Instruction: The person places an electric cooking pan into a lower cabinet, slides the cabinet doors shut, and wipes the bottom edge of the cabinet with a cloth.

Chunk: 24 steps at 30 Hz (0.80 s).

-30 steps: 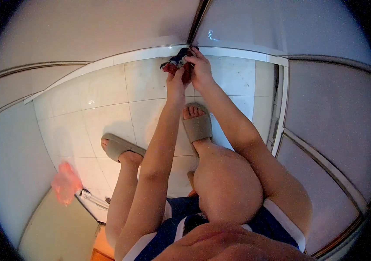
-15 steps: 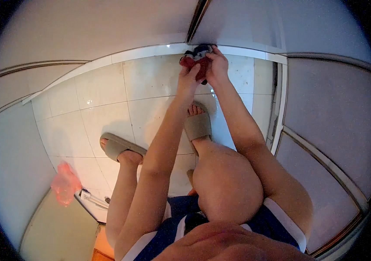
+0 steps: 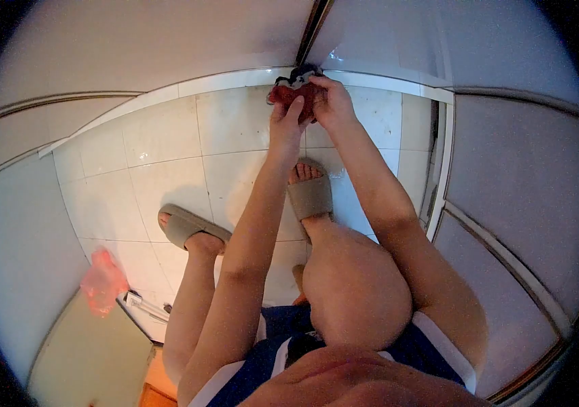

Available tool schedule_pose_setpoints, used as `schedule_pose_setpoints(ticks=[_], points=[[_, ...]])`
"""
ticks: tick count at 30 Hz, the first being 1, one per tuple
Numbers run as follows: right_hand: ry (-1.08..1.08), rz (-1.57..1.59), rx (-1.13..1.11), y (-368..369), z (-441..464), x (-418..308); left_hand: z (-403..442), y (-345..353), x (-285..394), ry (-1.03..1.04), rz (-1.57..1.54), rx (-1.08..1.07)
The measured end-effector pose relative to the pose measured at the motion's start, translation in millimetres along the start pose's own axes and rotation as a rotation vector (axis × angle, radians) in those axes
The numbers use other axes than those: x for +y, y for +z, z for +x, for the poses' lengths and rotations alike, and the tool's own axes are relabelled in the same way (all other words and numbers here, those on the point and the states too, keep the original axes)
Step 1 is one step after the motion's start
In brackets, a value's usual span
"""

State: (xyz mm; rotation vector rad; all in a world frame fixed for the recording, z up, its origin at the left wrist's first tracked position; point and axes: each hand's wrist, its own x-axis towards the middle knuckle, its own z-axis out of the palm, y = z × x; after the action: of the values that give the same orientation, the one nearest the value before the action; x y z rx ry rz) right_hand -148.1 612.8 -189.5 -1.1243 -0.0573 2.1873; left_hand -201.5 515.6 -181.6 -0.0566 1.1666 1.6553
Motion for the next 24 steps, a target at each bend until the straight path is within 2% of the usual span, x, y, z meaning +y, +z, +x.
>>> schedule_pose_setpoints(ticks=[5, 8, 10, 11, 13, 14, 15, 17, 19, 22, 23, 24], points=[[-0.011, 0.04, -0.019, 21, -38, -14, -15, 20, 20, 0.111, 0.039, -0.077], [-0.099, 0.052, -0.07, 45, -71, -27, -26, 33, 33, 0.211, 0.079, -0.13], [-0.165, 0.115, -0.287, 48, -87, -35, -37, 45, 43, 0.269, 0.116, -0.137], [-0.162, 0.113, -0.291, 54, -96, -39, -43, 52, 49, 0.283, 0.058, -0.172], [-0.383, 0.057, -0.456, 68, -115, -45, -52, 57, 53, 0.309, -0.002, -0.199], [-0.508, -0.022, -0.497, 73, -122, -44, -54, 58, 51, 0.233, -0.032, -0.216], [-0.504, -0.026, -0.508, 71, -124, -40, -54, 59, 50, 0.158, -0.064, -0.235], [-0.936, -0.707, -0.126, 52, -115, -23, -46, 44, 28, 0.123, -0.036, -0.241], [-1.0, -0.762, -0.102, 31, -93, -11, -45, 33, 15, -0.053, 0.062, -0.094], [-1.375, -1.125, -0.057, 31, -85, -5, -51, 28, 9, -0.09, -0.045, 0.008], [-1.374, -1.128, -0.06, 35, -85, -7, -52, 28, 9, -0.102, -0.094, 0.074], [-1.526, -1.236, -0.093, 43, -87, -9, -53, 28, 14, -0.099, -0.099, 0.075]])
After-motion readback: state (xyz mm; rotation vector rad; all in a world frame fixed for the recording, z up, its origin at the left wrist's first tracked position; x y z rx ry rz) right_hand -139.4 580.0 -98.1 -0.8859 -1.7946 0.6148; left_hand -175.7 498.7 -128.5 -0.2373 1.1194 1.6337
